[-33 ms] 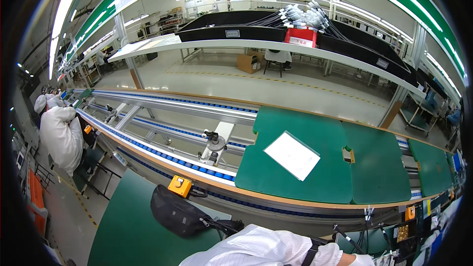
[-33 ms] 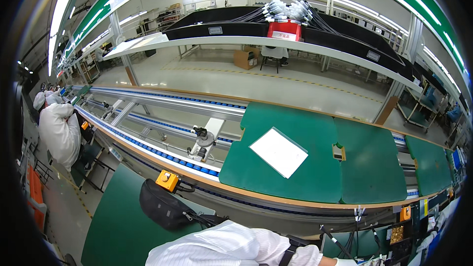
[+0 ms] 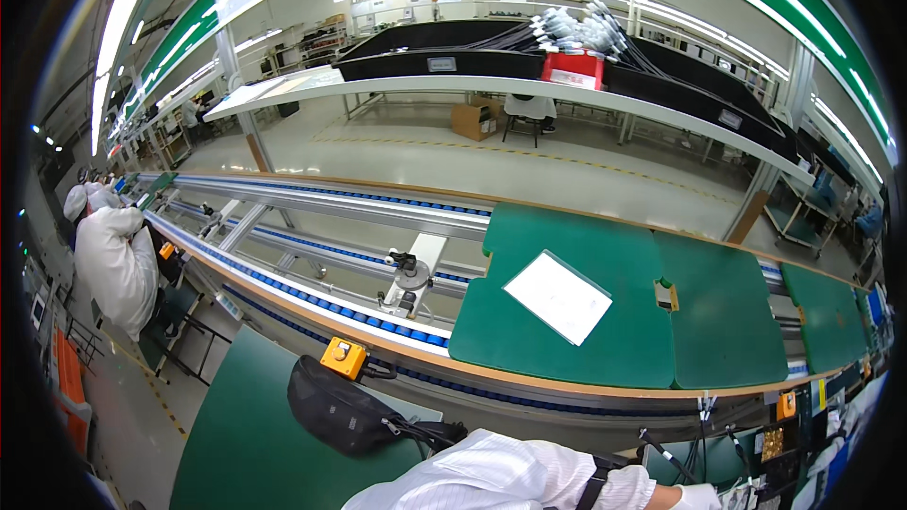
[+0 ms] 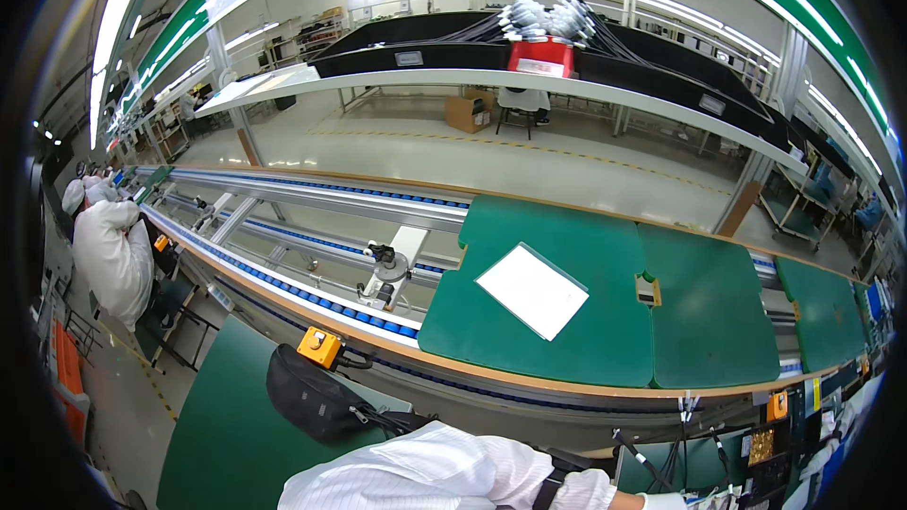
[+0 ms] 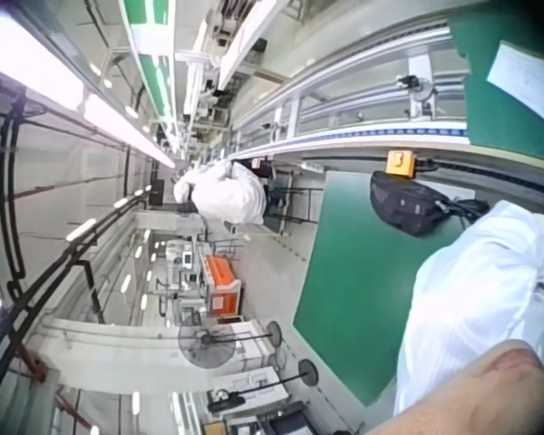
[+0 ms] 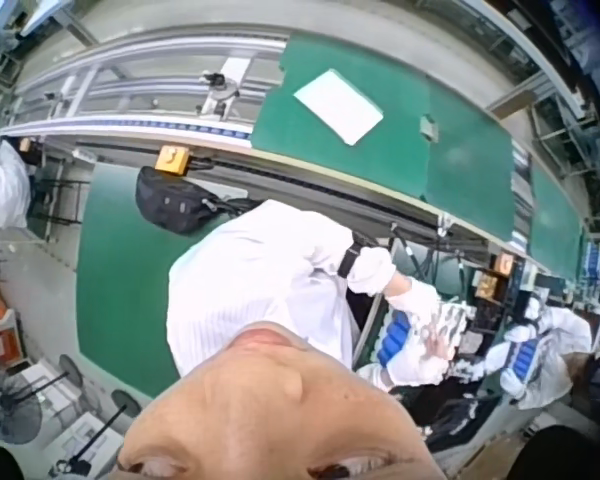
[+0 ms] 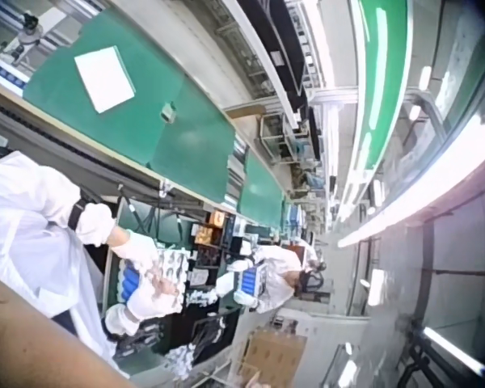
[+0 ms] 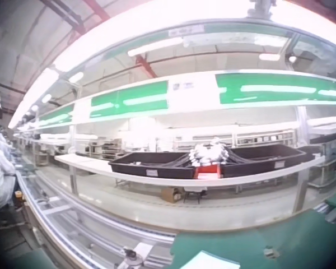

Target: Assembling components of a battery pack and using an electric screwdriver to secure them.

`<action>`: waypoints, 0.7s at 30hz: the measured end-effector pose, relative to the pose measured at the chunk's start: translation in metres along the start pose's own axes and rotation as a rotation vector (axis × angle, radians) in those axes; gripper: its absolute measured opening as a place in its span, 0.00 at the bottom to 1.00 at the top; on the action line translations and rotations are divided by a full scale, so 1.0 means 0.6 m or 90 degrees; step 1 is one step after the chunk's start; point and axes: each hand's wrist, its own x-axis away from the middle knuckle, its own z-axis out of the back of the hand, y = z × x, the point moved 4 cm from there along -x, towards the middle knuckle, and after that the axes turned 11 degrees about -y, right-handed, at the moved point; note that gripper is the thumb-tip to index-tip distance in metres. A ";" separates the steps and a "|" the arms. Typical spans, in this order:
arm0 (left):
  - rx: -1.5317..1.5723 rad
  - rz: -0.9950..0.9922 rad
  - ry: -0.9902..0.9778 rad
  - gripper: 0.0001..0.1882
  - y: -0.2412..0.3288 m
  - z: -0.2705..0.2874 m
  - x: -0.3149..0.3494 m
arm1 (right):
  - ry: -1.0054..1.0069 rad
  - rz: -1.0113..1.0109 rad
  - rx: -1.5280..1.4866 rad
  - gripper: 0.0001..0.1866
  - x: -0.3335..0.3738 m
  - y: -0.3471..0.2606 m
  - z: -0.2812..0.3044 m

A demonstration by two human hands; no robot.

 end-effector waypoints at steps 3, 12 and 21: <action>-0.083 0.048 -0.076 0.15 0.053 0.019 0.036 | 0.009 0.106 0.100 0.07 0.002 -0.052 0.017; 0.346 0.283 0.036 0.14 0.012 0.132 0.195 | -0.299 0.175 -0.162 0.13 -0.003 -0.046 -0.156; 0.006 0.295 0.259 0.09 -0.021 0.228 0.137 | -0.329 0.189 -0.180 0.11 -0.048 -0.152 -0.105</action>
